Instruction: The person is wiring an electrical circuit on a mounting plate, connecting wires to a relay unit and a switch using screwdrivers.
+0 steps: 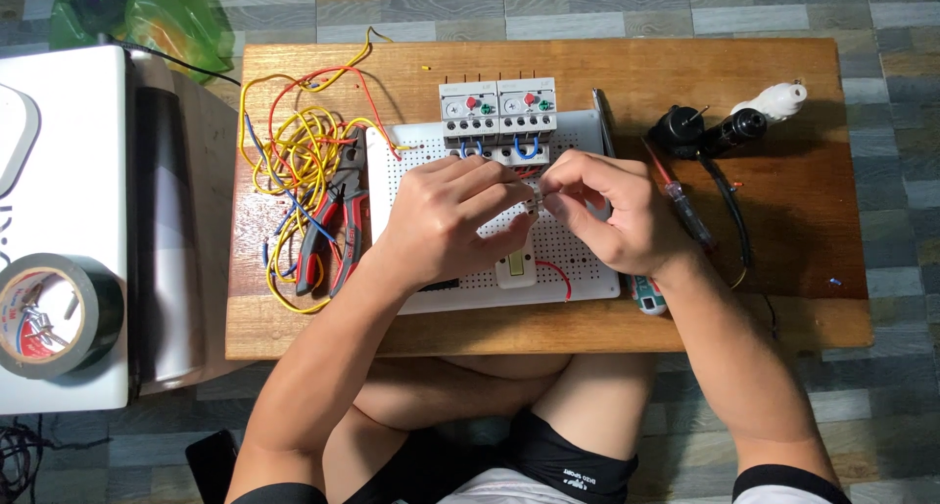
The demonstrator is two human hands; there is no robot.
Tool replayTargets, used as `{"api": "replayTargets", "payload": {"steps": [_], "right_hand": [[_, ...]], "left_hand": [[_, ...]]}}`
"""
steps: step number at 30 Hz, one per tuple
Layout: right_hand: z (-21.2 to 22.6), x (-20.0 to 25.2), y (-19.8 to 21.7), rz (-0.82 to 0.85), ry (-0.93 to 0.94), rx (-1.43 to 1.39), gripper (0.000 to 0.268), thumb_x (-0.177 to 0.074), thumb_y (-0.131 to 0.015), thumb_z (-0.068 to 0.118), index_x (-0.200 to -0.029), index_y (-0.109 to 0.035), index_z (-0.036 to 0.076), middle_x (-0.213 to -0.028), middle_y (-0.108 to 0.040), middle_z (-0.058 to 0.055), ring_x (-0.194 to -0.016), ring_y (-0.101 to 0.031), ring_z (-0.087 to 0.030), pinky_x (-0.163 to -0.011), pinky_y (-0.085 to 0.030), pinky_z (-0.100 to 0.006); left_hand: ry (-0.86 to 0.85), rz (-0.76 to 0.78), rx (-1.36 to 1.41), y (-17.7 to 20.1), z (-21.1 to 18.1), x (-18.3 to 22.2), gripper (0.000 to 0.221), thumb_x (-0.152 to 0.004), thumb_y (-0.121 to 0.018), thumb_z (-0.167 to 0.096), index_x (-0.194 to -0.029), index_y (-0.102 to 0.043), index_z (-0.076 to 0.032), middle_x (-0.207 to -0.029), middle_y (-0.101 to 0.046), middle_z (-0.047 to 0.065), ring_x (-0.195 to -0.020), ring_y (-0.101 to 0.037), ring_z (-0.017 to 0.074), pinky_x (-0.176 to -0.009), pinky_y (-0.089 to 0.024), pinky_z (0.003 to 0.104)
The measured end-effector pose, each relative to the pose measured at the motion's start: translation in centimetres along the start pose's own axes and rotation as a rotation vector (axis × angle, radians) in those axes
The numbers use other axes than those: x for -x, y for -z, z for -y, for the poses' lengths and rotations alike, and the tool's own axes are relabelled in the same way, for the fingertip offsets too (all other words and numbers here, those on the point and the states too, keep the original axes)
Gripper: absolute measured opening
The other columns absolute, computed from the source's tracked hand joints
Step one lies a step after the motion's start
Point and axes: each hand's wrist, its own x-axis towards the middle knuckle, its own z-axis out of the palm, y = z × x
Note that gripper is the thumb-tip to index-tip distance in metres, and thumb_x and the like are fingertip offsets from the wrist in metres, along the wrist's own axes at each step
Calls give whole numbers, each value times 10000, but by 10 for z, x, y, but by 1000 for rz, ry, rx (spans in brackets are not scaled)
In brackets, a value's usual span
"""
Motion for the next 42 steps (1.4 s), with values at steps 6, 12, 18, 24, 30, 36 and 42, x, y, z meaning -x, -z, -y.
{"api": "replayTargets", "payload": {"steps": [6,12,18,24,30,36,42], "right_hand": [[-3,3,-1,25,-8,-19,165,-992,-554,58,-894,-683,30,-704,-625,-93,-576,-516,-172,-528,-414,-292],[-1,2,1,70,-22,1,192,-996,-511,36,-875,-658,16,-672,-592,-101,-561,-500,-192,-530,-405,-310],[11,0,9,112,-15,51,140,-987,-545,28,-910,-661,42,-654,-551,-80,-567,-455,-189,-548,-415,-324],[-14,7,3,130,26,31,184,-973,-498,-1,-914,-670,31,-647,-565,-80,-563,-491,-202,-548,-422,-330],[-10,9,8,139,-49,9,193,-1011,-522,27,-922,-694,20,-669,-623,-122,-612,-584,-218,-543,-435,-307],[-6,12,7,108,-210,-197,205,-918,-759,51,-1094,-680,-16,-891,-743,-111,-866,-690,-145,-720,-576,-284],[1,10,25,64,-139,65,219,-875,-734,-137,-1080,-711,-65,-863,-715,-172,-829,-715,-233,-733,-605,-352]], "left_hand": [[-13,16,-14,0,0,0,77,-868,-793,-87,-866,-737,-35,-772,-699,116,-657,-692,270,-558,-540,339],[-24,34,-16,0,0,3,85,-868,-798,-80,-854,-730,-31,-766,-702,124,-651,-693,272,-555,-542,348],[-29,49,-34,0,-1,2,88,-867,-815,-88,-875,-737,-47,-781,-698,94,-671,-690,258,-587,-544,334],[-32,82,-3,1,-2,3,77,-872,-812,-57,-881,-742,-29,-779,-699,110,-672,-696,264,-590,-552,337],[-41,83,1,-1,0,4,60,-890,-794,-50,-911,-739,-38,-802,-693,107,-681,-688,277,-585,-546,344],[-63,87,-58,-3,-1,8,98,-897,-815,-92,-888,-723,-58,-801,-686,101,-674,-681,275,-580,-539,350],[-5,118,36,1,2,9,55,-893,-798,-32,-916,-748,-37,-764,-692,105,-632,-671,267,-555,-524,337]]}}
